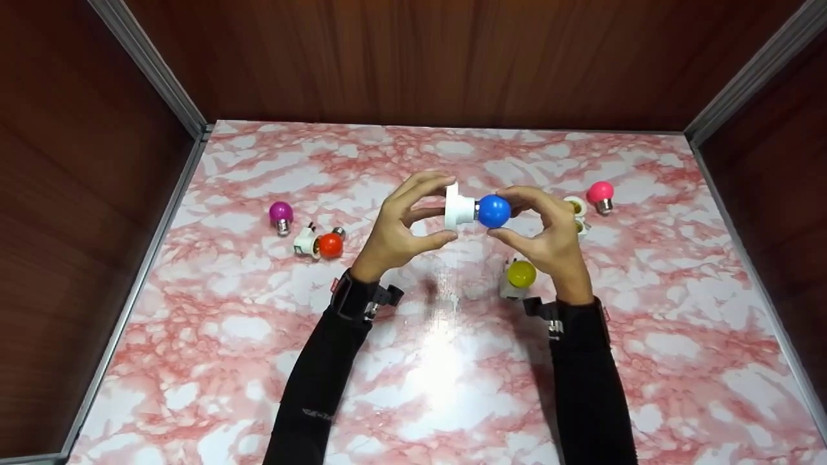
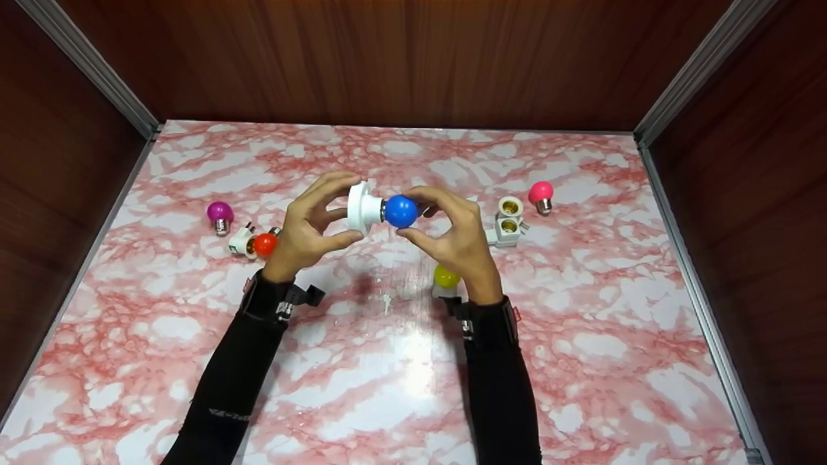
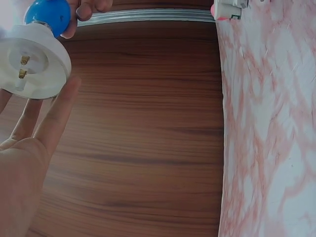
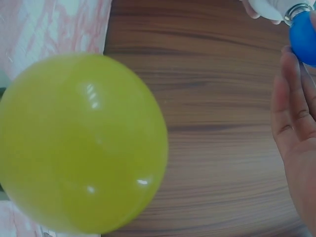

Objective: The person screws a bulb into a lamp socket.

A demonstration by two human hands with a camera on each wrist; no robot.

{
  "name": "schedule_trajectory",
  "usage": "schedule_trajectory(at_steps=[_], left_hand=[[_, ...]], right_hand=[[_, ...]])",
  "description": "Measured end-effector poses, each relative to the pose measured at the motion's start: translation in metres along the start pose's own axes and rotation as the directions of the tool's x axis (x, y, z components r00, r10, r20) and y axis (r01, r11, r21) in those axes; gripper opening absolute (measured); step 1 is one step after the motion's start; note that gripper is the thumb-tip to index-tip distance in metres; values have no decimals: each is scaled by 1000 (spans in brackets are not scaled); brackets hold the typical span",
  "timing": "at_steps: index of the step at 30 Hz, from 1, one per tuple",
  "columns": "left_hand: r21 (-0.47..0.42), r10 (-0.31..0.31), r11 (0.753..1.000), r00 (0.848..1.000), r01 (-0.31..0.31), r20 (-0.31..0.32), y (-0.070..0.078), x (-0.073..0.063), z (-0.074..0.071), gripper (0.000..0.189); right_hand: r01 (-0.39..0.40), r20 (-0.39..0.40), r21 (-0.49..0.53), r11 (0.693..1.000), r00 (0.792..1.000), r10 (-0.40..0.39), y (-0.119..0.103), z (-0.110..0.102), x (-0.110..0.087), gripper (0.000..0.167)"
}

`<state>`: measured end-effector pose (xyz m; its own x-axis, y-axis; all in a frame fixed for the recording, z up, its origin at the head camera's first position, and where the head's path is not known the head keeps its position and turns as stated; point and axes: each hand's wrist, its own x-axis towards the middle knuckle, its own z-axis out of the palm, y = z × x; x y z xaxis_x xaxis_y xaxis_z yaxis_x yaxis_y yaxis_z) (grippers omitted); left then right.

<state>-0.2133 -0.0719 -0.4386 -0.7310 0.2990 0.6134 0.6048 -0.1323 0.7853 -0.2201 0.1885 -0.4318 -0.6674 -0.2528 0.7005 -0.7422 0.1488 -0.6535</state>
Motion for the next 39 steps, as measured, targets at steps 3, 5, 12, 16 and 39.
schedule_trajectory(at_steps=[3,5,12,16,39], left_hand=[[-7,-2,1000,1000,2,1,0,0,0,71],[-9,0,1000,1000,0,0,0,0,0,71],[34,-8,999,1000,9,-24,0,1,1,71],[52,-16,998,1000,18,-26,-1,2,2,71],[278,-164,952,980,127,114,-6,-2,-8,70]], right_hand=[[-4,-3,-9,1000,1000,4,0,0,0,56],[-11,-4,-14,1000,1000,11,-1,0,0,56],[-48,12,15,999,999,48,-2,-1,0,55],[-54,35,34,998,998,53,-2,-4,1,55],[-212,235,85,974,954,187,-1,-27,-3,32]])
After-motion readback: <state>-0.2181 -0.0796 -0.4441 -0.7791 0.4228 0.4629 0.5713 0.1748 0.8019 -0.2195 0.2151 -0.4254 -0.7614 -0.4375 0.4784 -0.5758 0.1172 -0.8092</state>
